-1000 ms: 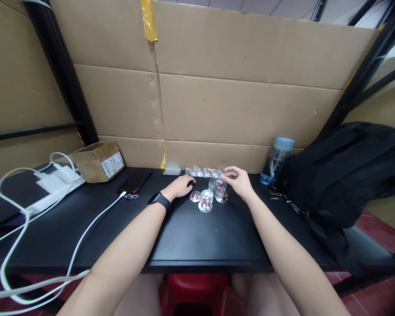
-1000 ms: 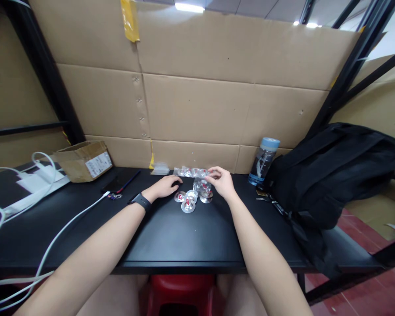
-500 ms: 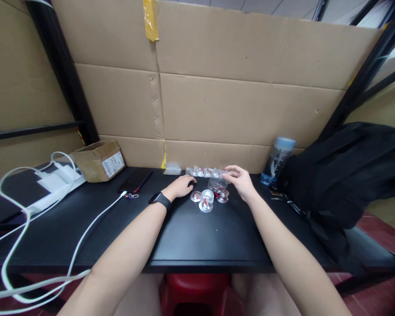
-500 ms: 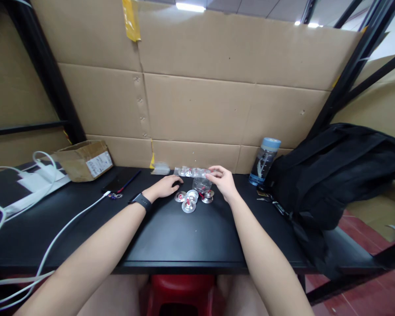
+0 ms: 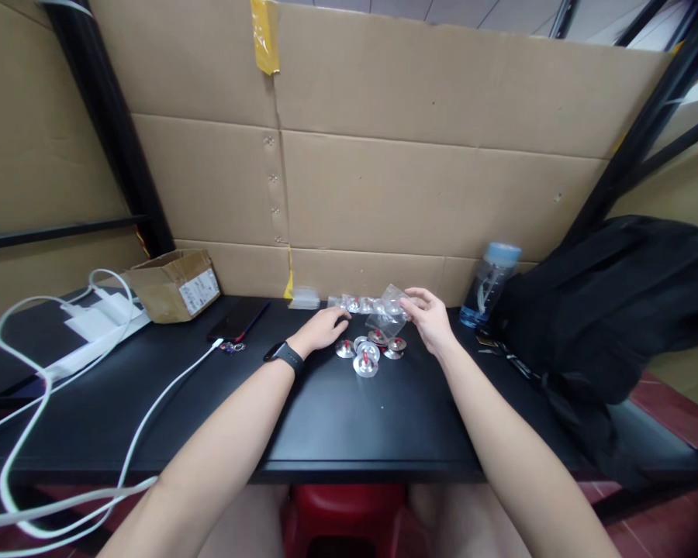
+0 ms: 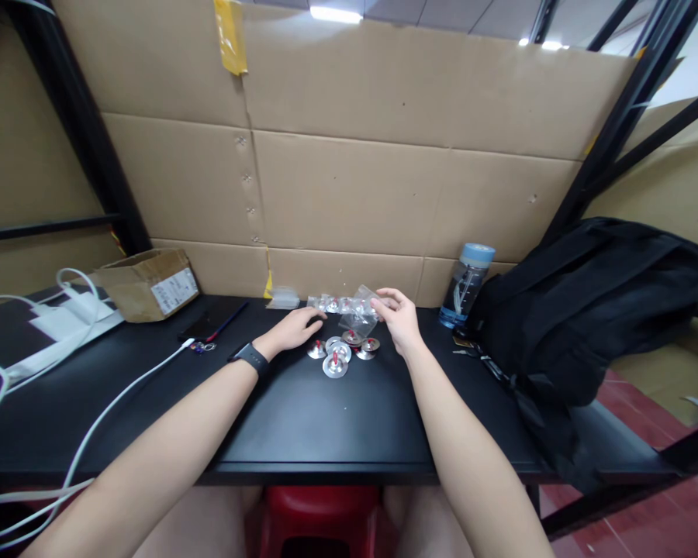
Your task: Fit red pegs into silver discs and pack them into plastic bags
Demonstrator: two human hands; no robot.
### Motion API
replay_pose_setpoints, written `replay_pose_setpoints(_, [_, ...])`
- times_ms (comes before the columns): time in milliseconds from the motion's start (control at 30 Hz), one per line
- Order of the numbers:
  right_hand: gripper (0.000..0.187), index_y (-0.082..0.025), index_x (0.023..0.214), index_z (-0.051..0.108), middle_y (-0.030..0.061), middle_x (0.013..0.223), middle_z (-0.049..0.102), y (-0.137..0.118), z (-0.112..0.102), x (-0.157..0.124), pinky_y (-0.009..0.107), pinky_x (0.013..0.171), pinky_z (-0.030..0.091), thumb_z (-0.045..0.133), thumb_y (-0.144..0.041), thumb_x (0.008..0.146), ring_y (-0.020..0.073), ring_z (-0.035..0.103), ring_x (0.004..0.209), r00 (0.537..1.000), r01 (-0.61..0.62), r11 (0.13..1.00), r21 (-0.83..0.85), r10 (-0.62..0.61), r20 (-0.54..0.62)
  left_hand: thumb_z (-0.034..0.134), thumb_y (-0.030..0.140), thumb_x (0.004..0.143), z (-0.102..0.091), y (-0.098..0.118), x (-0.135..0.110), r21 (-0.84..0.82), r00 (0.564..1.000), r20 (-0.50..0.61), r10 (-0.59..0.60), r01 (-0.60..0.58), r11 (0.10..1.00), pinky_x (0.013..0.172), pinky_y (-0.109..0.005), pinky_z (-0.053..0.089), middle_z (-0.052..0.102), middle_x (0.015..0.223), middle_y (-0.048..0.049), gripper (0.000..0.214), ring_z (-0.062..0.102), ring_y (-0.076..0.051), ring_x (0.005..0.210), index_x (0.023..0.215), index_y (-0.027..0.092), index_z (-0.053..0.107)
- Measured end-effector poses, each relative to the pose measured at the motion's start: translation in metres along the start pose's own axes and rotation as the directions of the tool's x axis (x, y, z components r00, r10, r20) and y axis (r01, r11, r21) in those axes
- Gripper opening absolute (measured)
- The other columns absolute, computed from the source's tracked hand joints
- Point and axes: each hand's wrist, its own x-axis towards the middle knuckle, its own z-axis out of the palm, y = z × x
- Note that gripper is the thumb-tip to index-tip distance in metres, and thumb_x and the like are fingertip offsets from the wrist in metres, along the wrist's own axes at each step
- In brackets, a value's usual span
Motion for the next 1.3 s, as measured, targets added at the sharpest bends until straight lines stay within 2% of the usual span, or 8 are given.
replay_pose_setpoints(133, [0.052,-0.023,0.101,0.064,-0.0004,0.075,0.067,-0.005,0.002,-0.001,0.030,0.057,0.049,0.086,-0.053,0.065,0.0151,0.058,0.058,1.000,-0.023,1.000,0.009,0.023,-0.002,0.035,0.046,0.105,-0.002,0.037,0.002,-0.289,0.993,-0.107,-0.057,0.024,0.957,0.101,-0.033,0.050,0.072,0.120,-0.0064,0.041,0.066,-0.022,0.112,0.115,0.020,0.066])
replay_pose_setpoints(333, [0.053,-0.022,0.100,0.064,-0.0015,0.073,0.068,-0.012,0.006,-0.006,0.028,0.057,0.048,0.090,-0.048,0.062,0.0121,0.056,0.056,0.993,-0.079,0.995,0.069,0.072,0.097,0.055,0.043,0.098,0.013,0.078,0.004,-0.627,0.985,-0.150,-0.085,-0.028,0.778,0.091,-0.033,0.055,0.073,0.117,-0.0087,0.039,0.069,-0.022,0.104,0.129,0.019,0.059])
replay_pose_setpoints(600, [0.064,-0.022,0.115,0.063,0.0014,0.082,0.074,-0.009,0.008,-0.010,0.030,0.071,0.055,0.092,-0.038,0.060,0.0178,0.070,0.073,0.943,-0.122,0.992,-0.029,0.124,0.309,0.067,0.028,0.087,0.020,0.075,0.006,-0.728,0.966,-0.159,-0.202,0.023,0.685,0.080,-0.031,0.057,0.077,0.098,-0.0093,0.021,0.073,-0.021,0.087,0.101,0.014,0.073])
replay_pose_setpoints(733, [0.072,-0.022,0.121,0.059,0.0010,0.079,0.075,-0.005,0.010,-0.011,0.032,0.072,0.057,0.092,-0.037,0.059,0.0198,0.072,0.074,0.958,-0.105,0.993,-0.060,0.117,0.263,0.071,0.024,0.083,0.017,0.071,0.005,-0.774,0.950,-0.146,-0.277,0.065,0.630,0.075,-0.030,0.058,0.077,0.091,-0.0085,0.026,0.074,-0.021,0.083,0.107,0.015,0.069])
replay_pose_setpoints(900, [0.088,-0.021,0.136,0.048,0.0009,0.073,0.075,-0.003,0.011,-0.010,0.029,0.065,0.052,0.090,-0.042,0.062,0.0182,0.069,0.066,0.987,-0.059,0.994,-0.094,0.072,0.146,0.075,0.024,0.081,0.019,0.066,0.004,-0.756,0.923,-0.210,-0.321,0.055,0.653,0.072,-0.028,0.057,0.075,0.086,-0.0051,0.040,0.074,-0.020,0.080,0.117,0.019,0.057])
replay_pose_setpoints(1067, [0.095,-0.021,0.141,0.042,-0.0006,0.068,0.073,-0.001,0.012,-0.009,0.026,0.061,0.048,0.088,-0.048,0.062,0.0179,0.066,0.063,0.997,-0.017,0.995,-0.099,0.024,0.072,0.071,0.025,0.084,0.023,0.061,0.006,-0.743,0.903,-0.283,-0.322,0.006,0.669,0.070,-0.025,0.055,0.074,0.082,-0.0018,0.032,0.074,-0.018,0.078,0.108,0.021,0.049])
replay_pose_setpoints(1200, [0.089,-0.019,0.136,0.045,-0.0020,0.065,0.071,-0.002,0.014,-0.011,0.029,0.065,0.049,0.087,-0.048,0.064,0.0169,0.063,0.061,0.999,0.011,0.996,-0.093,-0.007,0.045,0.069,0.024,0.085,0.020,0.062,0.006,-0.693,0.907,-0.343,-0.245,-0.068,0.718,0.073,-0.026,0.056,0.073,0.083,-0.0019,0.017,0.074,-0.018,0.082,0.096,0.020,0.056])
replay_pose_setpoints(1300, [0.086,-0.019,0.135,0.045,-0.0032,0.064,0.069,-0.003,0.015,-0.012,0.028,0.064,0.049,0.087,-0.046,0.065,0.0154,0.060,0.059,0.999,0.009,0.996,-0.084,-0.004,0.054,0.063,0.021,0.089,0.015,0.065,0.004,-0.570,0.929,-0.356,-0.102,-0.129,0.811,0.083,-0.030,0.057,0.076,0.094,-0.0058,0.008,0.073,-0.019,0.091,0.085,0.017,0.069])
